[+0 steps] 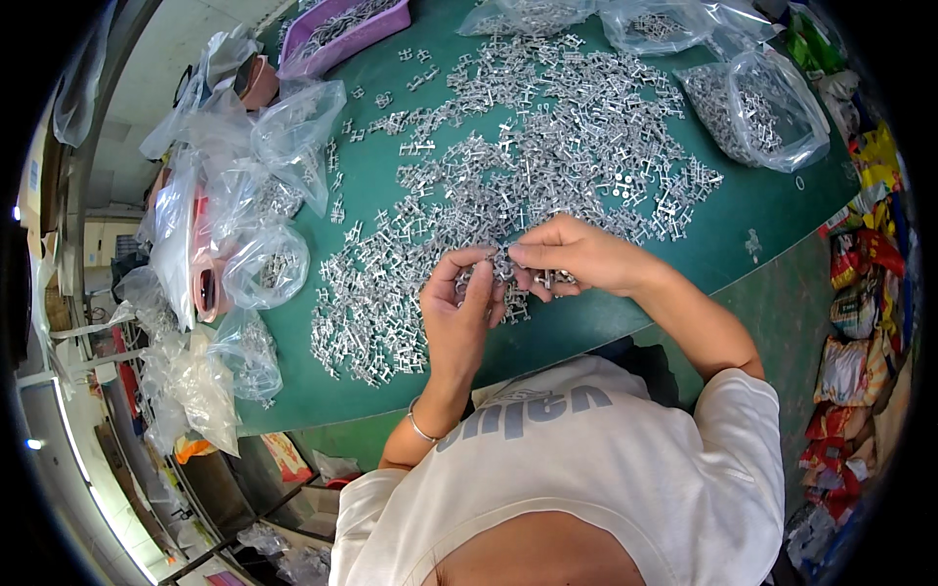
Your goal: The person sorts small metal components by hand on a green work table, picking up individual pieces from a large pile and moving them to different areas or containers.
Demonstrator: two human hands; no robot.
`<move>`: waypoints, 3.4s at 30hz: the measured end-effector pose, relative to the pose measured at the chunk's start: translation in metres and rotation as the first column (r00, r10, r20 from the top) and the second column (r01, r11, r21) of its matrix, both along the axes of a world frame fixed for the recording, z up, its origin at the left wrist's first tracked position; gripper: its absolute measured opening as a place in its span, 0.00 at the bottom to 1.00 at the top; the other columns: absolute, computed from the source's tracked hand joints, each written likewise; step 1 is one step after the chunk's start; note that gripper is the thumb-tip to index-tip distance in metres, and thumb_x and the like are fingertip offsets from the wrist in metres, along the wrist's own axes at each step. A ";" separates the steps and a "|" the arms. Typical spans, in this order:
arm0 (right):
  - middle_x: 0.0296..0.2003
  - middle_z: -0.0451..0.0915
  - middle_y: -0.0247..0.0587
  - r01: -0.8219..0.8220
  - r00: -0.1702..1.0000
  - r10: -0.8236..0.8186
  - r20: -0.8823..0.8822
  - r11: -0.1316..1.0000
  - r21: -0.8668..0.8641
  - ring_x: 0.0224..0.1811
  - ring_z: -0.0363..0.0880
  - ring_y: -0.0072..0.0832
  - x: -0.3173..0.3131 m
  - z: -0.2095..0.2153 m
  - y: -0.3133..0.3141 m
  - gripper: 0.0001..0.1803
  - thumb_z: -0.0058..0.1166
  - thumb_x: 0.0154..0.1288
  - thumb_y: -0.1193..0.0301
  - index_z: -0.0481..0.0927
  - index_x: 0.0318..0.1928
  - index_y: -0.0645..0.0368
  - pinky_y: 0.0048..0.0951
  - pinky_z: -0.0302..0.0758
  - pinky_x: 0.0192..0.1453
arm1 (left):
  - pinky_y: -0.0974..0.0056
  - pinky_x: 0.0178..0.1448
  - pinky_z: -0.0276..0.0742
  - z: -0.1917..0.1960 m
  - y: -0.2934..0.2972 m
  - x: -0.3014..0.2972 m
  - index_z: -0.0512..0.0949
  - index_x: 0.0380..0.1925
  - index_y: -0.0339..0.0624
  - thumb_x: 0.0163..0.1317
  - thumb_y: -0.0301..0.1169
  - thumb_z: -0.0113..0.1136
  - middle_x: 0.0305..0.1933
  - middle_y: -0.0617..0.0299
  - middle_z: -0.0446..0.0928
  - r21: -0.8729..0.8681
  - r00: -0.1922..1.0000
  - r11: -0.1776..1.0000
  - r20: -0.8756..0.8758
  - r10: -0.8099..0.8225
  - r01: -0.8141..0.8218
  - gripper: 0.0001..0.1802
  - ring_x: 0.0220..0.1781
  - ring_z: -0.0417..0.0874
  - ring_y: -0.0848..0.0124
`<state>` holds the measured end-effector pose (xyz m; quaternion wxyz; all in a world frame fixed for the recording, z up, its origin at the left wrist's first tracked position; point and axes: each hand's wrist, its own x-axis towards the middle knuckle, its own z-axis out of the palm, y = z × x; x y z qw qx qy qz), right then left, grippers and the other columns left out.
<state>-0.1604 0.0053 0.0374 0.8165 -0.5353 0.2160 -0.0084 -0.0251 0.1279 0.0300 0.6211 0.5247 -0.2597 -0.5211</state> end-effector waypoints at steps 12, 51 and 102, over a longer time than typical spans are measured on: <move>0.20 0.75 0.34 0.127 0.992 -0.120 0.046 0.963 -0.237 0.16 0.67 0.17 0.000 -0.006 0.021 0.16 0.46 0.65 0.63 0.77 0.29 0.63 0.20 0.62 0.19 | 0.77 0.23 0.62 -0.014 -0.001 -0.008 0.68 0.42 0.36 0.65 0.34 0.46 0.39 0.58 0.70 -0.231 0.992 0.972 0.106 0.073 -0.046 0.13 0.26 0.68 0.80; 0.27 0.77 0.42 -0.056 0.989 -0.139 -0.050 -0.037 -0.998 0.31 0.78 0.40 0.133 -0.042 -0.079 0.02 0.56 0.46 0.74 0.79 0.24 0.58 0.40 0.72 0.32 | 0.78 0.21 0.61 -0.054 0.005 0.032 0.69 0.45 0.38 0.56 0.24 0.52 0.30 0.64 0.67 0.148 0.542 0.983 -0.820 0.181 -0.105 0.14 0.27 0.65 0.78; 0.27 0.75 0.37 0.291 0.955 -0.288 0.071 0.956 -0.033 0.20 0.68 0.16 0.039 -0.029 -0.005 0.05 0.50 0.60 0.74 0.76 0.34 0.63 0.14 0.55 0.15 | 0.78 0.23 0.63 -0.033 0.012 0.027 0.69 0.51 0.36 0.61 0.31 0.51 0.36 0.63 0.72 0.136 0.778 0.980 -0.596 0.198 -0.145 0.18 0.29 0.69 0.79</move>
